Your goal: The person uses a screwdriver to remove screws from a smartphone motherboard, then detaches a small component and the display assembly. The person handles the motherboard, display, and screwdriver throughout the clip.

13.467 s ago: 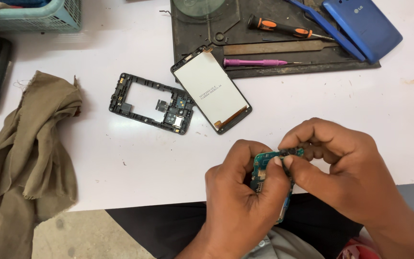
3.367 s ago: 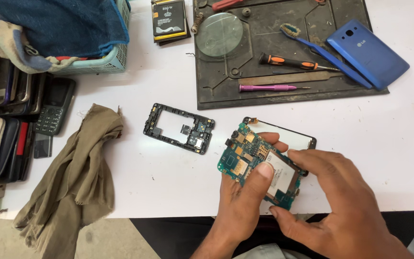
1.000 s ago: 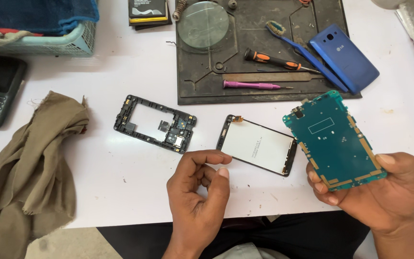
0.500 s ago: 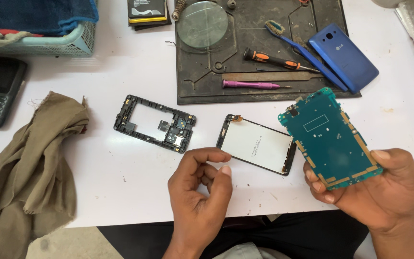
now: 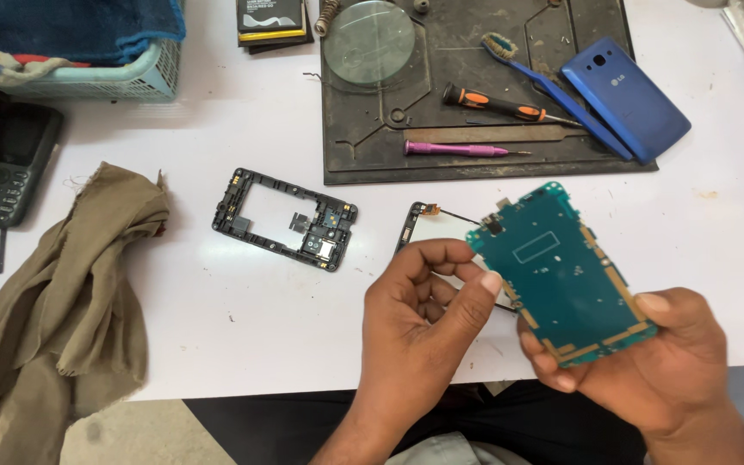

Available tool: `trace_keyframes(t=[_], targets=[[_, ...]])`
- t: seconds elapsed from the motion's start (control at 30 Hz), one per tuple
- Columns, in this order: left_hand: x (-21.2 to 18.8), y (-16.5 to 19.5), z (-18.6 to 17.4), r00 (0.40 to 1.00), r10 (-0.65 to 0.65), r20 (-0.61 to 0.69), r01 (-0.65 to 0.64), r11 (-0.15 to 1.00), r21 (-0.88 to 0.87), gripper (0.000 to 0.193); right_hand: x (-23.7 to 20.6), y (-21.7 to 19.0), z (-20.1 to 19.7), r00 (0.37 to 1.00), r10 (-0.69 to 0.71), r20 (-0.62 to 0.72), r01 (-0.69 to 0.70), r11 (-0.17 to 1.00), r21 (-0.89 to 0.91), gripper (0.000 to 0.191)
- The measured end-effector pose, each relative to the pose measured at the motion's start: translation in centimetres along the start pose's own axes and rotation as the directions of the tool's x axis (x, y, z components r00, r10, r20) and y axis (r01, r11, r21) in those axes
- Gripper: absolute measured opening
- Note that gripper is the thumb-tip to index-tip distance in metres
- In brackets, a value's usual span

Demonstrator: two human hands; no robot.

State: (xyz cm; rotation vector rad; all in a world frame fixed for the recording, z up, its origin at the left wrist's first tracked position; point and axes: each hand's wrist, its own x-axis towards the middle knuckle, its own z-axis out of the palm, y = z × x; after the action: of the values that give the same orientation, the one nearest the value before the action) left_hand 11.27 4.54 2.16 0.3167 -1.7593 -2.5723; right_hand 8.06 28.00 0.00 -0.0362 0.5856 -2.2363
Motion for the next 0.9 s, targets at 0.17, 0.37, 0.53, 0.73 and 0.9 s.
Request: trace_keyframes(t=[0.17,0.37,0.53,0.73,0.9], targets=[[-0.2,-1.0,0.0,0.999,-0.036,0.035,0.037,0.999,-0.040,0.025,0.4,1.4,-0.1,0.990,0.011,-0.140,-0.037,0.981,-0.188,0.068],[0.0,-0.7,-1.9,0.998,-0.036,-0.059,0.031,0.996,-0.083,0.020,0.2,-1.5,0.1,0.887,-0.412,-0.206,0.140,0.668,-0.731,0.044],[0.0,-0.9,-2.7,0.992,-0.020,-0.122,0.020,1.000,0.002,0.021,3.7,-4.4,0.9,0.744,-0.668,0.019,-0.116,-0.158,-0.981,0.022],[0.1,-0.9,-2.8,0.997,-0.027,-0.072,0.027,1.000,-0.002,0.021,9.8,-5.5,1.8,0.807,-0.463,0.366,0.020,-0.599,-0.800,0.028],[0.2,-0.7,-2.8,0.998,-0.039,-0.045,0.037,0.999,-0.038,0.018,12.6,-7.0,1.1,0.778,-0.420,0.468,-0.070,-0.797,-0.600,0.023]])
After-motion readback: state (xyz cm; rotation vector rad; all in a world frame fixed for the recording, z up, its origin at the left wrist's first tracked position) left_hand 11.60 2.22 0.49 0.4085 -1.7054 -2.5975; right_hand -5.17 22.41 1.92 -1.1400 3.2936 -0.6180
